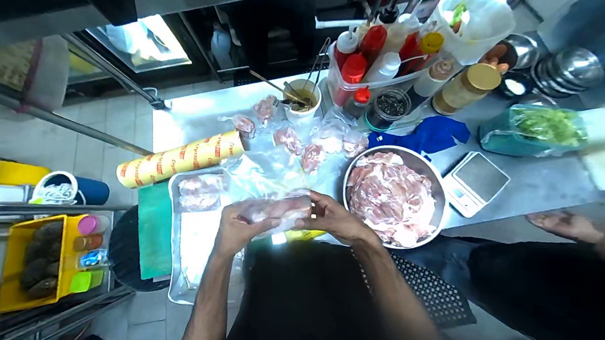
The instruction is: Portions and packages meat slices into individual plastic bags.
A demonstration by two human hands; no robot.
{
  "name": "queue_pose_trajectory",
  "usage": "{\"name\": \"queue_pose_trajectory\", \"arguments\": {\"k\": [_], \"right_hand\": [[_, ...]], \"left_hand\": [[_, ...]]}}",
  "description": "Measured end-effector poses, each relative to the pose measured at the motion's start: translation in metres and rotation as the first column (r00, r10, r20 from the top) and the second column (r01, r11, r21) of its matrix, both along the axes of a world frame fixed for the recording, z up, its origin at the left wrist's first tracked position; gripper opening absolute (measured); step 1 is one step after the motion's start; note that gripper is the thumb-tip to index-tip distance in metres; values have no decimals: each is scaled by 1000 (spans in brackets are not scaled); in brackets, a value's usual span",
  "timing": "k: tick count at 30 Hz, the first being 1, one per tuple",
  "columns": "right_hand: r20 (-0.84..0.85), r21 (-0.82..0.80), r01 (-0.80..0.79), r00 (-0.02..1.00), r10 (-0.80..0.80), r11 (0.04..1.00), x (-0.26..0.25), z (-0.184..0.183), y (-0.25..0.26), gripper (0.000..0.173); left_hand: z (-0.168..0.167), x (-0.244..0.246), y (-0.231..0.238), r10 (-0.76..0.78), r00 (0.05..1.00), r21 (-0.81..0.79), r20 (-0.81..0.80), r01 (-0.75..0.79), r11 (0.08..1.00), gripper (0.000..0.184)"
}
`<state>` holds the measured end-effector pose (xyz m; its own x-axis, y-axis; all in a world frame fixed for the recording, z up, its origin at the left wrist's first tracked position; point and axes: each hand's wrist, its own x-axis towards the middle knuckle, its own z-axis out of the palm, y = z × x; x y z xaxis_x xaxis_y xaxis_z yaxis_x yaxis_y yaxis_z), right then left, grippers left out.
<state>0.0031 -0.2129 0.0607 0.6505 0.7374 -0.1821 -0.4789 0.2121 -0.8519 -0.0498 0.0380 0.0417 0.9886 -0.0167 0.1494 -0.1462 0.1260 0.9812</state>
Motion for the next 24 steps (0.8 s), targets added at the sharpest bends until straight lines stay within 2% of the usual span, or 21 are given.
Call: {"name": "queue_pose_trajectory", "arguments": {"k": [2, 4, 6, 8, 10, 12, 13, 15, 17, 18, 21, 24], "right_hand": [[-110, 45, -3, 994, 8, 999, 1, -3, -1, 37], [-117, 71, 95, 989, -87, 993, -1, -6, 1, 25], [-38, 96, 211, 977, -208, 973, -6, -13, 3, 21], [75, 139, 235, 966, -247, 962, -10, -18, 3, 20], [126, 224, 110, 982, -141, 968, -13, -22, -3, 27], [114, 272, -88, 992, 58, 958, -15, -23, -9, 42], [109, 268, -143, 987, 117, 953, -17, -24, -11, 42], [82, 257, -120, 991, 102, 959, -18, -26, -10, 30], [68, 271, -37, 998, 19, 962, -17, -27, -12, 27], [59, 283, -3, 998, -14, 959, -16, -28, -12, 27], [11, 342, 0, 1000, -4, 940, -9, -27, -14, 41], [-184, 244, 166, 975, -122, 956, -13, -20, -19, 32]], "left_hand": [[3, 2, 3, -23, 1000, -40, -3, 23, 999, 43], [5, 3, 3, 5, 1000, -32, 14, -5, 999, 45], [5, 4, 6, 3, 998, -7, 69, -3, 1000, 43], [7, -1, 15, -41, 995, 36, 88, 38, 999, 49], [10, -10, 23, -53, 997, 96, 55, 48, 994, 51], [23, -10, 21, -114, 993, 170, 43, 106, 980, 53], [30, -7, 18, -154, 987, 221, 54, 139, 965, 51], [36, 7, 11, -219, 971, 271, 95, 187, 944, 38], [35, 22, 6, -284, 952, 226, 117, 253, 941, 19], [34, 28, 4, -327, 939, 179, 108, 305, 935, 15], [21, 39, 9, -513, 850, 42, 120, 512, 858, 29], [12, 27, 8, -561, 817, -8, 131, 567, 824, 72]]}}
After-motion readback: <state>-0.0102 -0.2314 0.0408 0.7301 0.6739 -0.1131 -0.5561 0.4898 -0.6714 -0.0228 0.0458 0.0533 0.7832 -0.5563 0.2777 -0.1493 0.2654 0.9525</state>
